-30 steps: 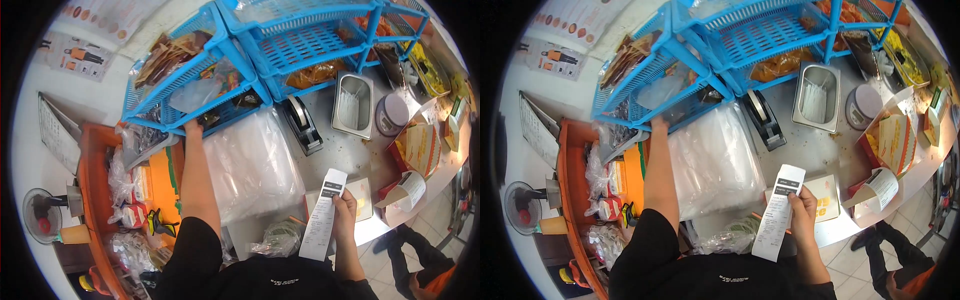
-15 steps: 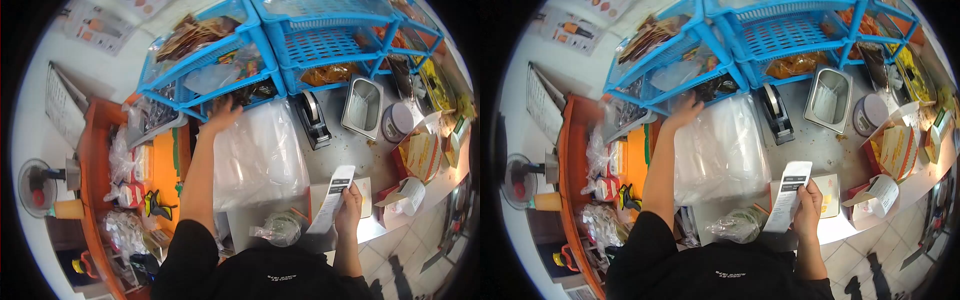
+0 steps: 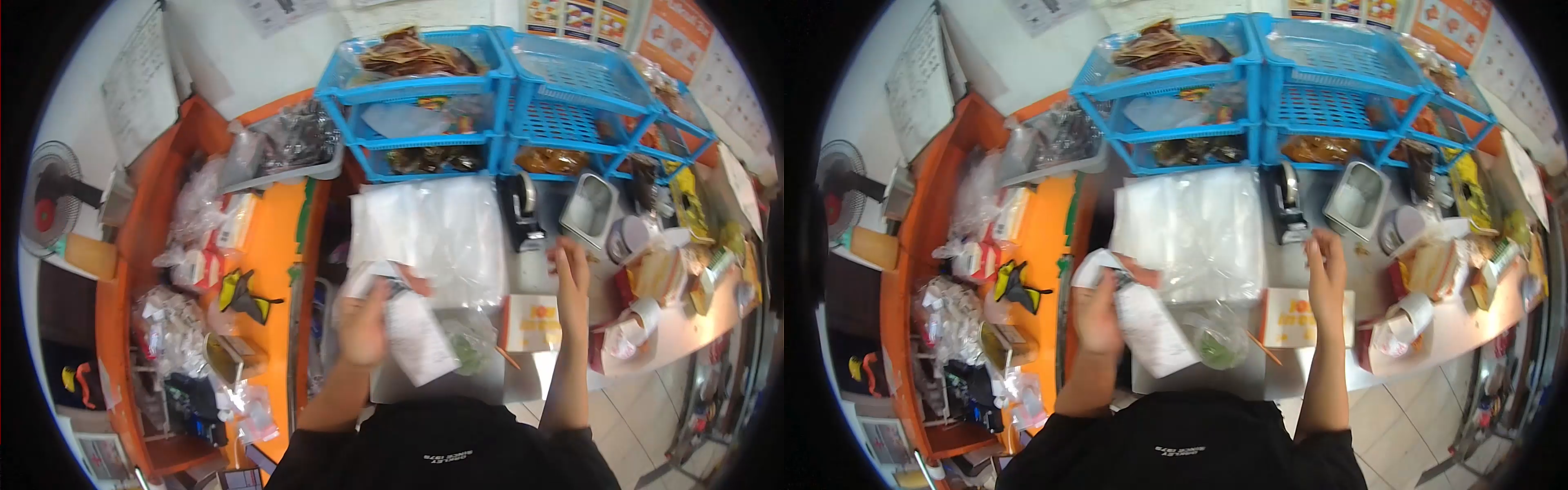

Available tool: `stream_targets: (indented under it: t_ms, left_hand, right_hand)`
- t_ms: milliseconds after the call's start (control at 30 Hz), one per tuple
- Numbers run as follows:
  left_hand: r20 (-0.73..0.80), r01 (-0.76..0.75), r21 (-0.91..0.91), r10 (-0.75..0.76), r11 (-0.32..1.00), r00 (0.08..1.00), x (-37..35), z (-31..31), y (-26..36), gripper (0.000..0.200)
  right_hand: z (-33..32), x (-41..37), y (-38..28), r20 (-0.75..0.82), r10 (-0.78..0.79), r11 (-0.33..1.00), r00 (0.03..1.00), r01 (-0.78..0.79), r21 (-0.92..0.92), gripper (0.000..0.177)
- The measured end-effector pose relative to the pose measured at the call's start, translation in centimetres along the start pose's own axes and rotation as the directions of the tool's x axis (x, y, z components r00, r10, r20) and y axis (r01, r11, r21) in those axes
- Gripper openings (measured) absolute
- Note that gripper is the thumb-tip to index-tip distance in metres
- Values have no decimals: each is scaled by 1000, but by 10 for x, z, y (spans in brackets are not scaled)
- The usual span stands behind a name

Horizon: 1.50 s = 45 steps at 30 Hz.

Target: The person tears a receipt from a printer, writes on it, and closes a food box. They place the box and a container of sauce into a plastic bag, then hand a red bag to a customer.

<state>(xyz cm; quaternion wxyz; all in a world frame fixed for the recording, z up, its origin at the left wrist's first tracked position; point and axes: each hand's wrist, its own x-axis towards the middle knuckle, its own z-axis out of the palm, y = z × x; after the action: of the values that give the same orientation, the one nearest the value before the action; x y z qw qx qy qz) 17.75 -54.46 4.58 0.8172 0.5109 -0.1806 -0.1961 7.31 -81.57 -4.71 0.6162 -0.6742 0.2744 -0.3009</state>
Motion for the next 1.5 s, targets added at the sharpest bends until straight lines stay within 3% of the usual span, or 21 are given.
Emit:
stream_targets:
  t_ms: [133, 200, 400, 533, 600, 633, 667, 700, 733, 800, 833, 900, 933, 967, 1033, 1100, 1133, 1267, 1333, 1433, 1500]
  left_hand:
    - [-113, 100, 29, -96, 995, 989, -16, -27, 6, 25]
    - [-161, 135, 14, -131, 991, 978, -26, -30, -11, 26]
    - [-120, 151, 41, -145, 988, 982, -39, -45, -59, 13]
    - [-152, 111, 11, -108, 994, 982, -38, -51, -58, 12]
    - [-159, 96, -1, -95, 995, 983, -35, -49, -55, 12]
    - [-132, 70, 3, -69, 998, 989, -33, -46, -54, 11]
    - [-107, 46, 7, -45, 999, 993, -31, -41, -53, 11]
    - [-114, 42, 48, -36, 998, 993, -30, -36, -54, 10]
    - [-120, 40, 48, -34, 998, 992, -29, -30, -53, 10]
    - [-64, 68, 69, -64, 995, 996, -28, -18, -49, 13]
    - [-40, 35, 114, -31, 993, 999, -27, -14, -48, 16]
    - [-44, -21, 146, 28, 989, 999, -27, -8, -45, 16]
    - [-36, -53, 168, 60, 984, 998, -27, -5, -45, 16]
    - [-40, -60, 171, 68, 983, 997, -28, -2, -43, 16]
    - [-22, -59, 223, 66, 973, 998, -33, 2, -41, 16]
    - [7, -76, 269, 77, 960, 997, -37, 12, -39, 16]
    - [21, -72, 267, 69, 961, 997, -41, 17, -40, 16]
    - [73, -92, 289, 74, 953, 995, -57, 32, -37, 16]
    - [88, -66, 200, 50, 977, 995, -58, 18, -40, 16]
    - [-9, -86, 202, 89, 976, 996, -61, -12, -26, 17]
    - [-97, -119, 201, 140, 972, 985, -58, -33, -17, 17]
  right_hand:
    - [-22, 67, 114, -32, 86, 947, 996, -92, -307, 48]
    - [-9, 77, 95, 49, 178, 969, 983, -167, -184, 40]
    - [15, 100, 110, 76, 329, 931, 941, -309, -195, 18]
    - [9, 66, 83, 72, 346, 899, 936, -352, 259, 8]
    - [4, 62, 107, 114, 307, 927, 945, -324, 191, 12]
    - [6, 60, 110, 4, 179, 975, 984, -177, -134, 14]
    - [7, 57, 112, -54, 20, 888, 998, -42, -457, 17]
    - [10, 60, 113, -91, -170, 816, 981, 89, -572, 21]
    - [6, 61, 121, -85, -170, 815, 982, 92, -572, 21]
    - [3, 68, 144, -59, -293, 576, 954, 127, -808, 23]
    - [8, 69, 132, -49, -310, 583, 950, 149, -799, 23]
    - [8, 53, 88, -91, -156, 704, 984, 47, -708, 16]
    - [14, 43, 63, -42, -113, 905, 993, 86, -416, 11]
    - [23, 26, 36, 17, -79, 994, 997, 80, -73, 9]
    - [43, -23, -35, 213, -176, 945, 961, 104, 311, 15]
    - [57, -68, -84, 382, -161, 918, 910, -5, 397, 11]
    - [65, -81, -92, 417, -270, 913, 868, 93, 398, 13]
    - [88, -92, -81, 391, -316, 947, 865, 262, 186, 27]
    - [72, -95, -71, 238, -384, 918, 892, 395, 1, 57]
    - [35, -108, -61, 26, -368, 920, 929, 368, -133, 73]
    - [20, -127, -17, 345, -276, 743, 897, 427, -515, 91]
